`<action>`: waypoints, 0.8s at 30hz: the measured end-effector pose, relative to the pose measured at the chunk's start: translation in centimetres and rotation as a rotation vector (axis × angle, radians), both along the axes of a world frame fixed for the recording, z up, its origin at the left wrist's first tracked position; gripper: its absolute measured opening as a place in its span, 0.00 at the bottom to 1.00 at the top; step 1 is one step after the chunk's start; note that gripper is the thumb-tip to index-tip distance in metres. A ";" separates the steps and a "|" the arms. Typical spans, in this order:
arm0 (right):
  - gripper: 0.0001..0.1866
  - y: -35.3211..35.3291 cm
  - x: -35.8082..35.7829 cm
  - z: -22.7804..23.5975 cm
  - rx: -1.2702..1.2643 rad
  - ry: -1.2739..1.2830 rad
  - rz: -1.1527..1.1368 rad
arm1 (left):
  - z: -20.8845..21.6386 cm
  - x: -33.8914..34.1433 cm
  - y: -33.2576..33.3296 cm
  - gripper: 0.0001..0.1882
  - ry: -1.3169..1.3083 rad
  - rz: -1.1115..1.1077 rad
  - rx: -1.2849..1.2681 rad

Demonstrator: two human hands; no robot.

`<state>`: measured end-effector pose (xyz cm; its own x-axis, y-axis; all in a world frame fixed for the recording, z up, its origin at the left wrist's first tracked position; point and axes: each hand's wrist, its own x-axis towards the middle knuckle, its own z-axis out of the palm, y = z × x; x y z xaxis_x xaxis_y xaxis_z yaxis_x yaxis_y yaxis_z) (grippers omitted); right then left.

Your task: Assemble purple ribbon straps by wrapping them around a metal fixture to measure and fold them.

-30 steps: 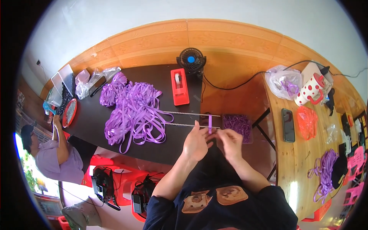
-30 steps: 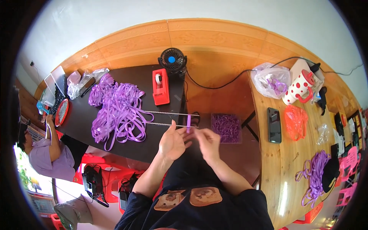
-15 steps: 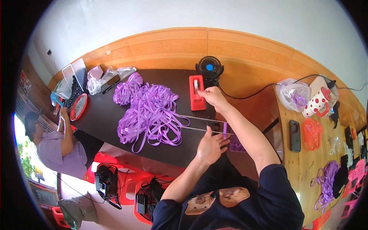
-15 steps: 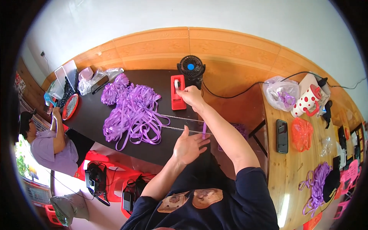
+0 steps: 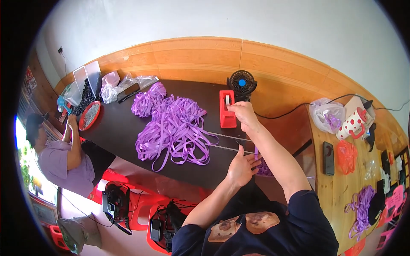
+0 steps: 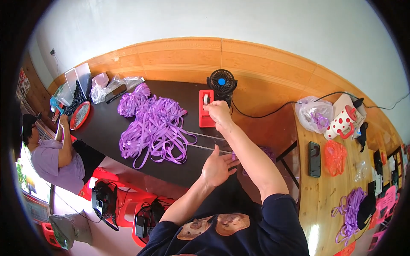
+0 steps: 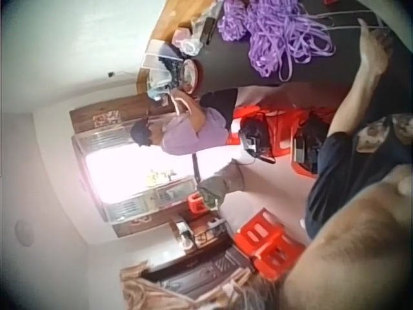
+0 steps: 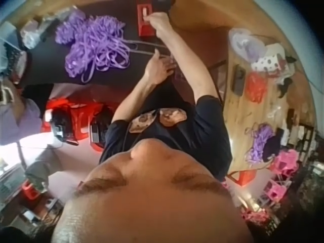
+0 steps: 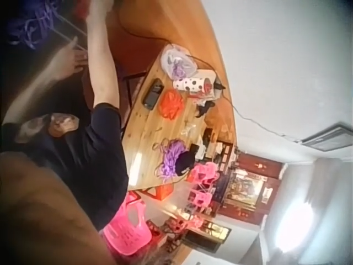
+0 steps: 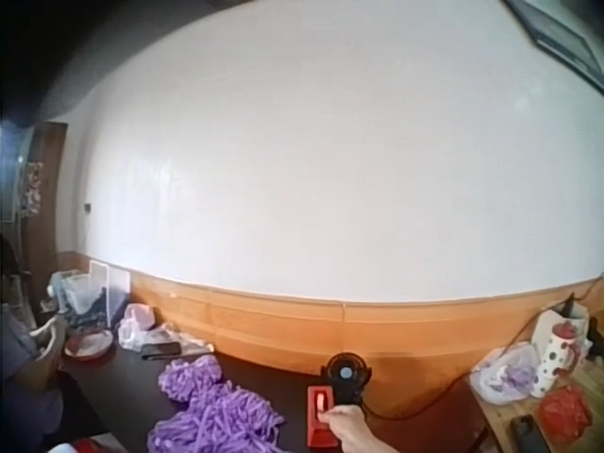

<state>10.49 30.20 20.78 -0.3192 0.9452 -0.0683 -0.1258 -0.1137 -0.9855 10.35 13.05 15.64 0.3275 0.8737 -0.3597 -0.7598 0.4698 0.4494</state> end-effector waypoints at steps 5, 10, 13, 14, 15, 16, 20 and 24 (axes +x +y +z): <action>0.04 -3.2 1.0 0.8 0.016 -0.084 0.064 | 0.2 0.0 0.0 0.48 0.021 0.027 -0.003; 0.05 -3.2 1.5 -2.0 0.071 -0.155 0.049 | 0.7 0.0 -0.1 0.42 -0.010 0.031 -0.017; 0.08 -3.6 1.3 -3.8 0.137 -0.161 -0.048 | 0.7 -0.1 -0.2 0.41 -0.013 0.015 0.020; 0.08 -3.2 1.4 -4.2 0.136 -0.162 -0.048 | 0.7 -0.1 -0.1 0.41 -0.019 0.014 0.033; 0.07 -3.0 1.6 -4.5 0.091 -0.215 -0.029 | 0.7 -0.1 -0.2 0.41 -0.023 0.012 0.043; 0.06 -2.8 1.7 -4.8 0.046 -0.267 -0.011 | 0.7 -0.1 -0.3 0.41 -0.022 0.011 0.039; 0.05 -2.5 2.0 -5.4 0.298 -0.430 -0.094 | 0.6 0.2 -0.2 0.41 -0.025 0.021 0.028; 0.06 -3.1 3.4 -4.0 0.543 -0.819 -0.117 | 0.3 0.2 -0.2 0.42 -0.005 0.030 0.002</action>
<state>13.91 27.11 16.74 -0.2696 0.9360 0.2263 0.6363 0.3495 -0.6877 10.53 12.86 15.97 0.3031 0.8838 -0.3565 -0.7757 0.4461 0.4464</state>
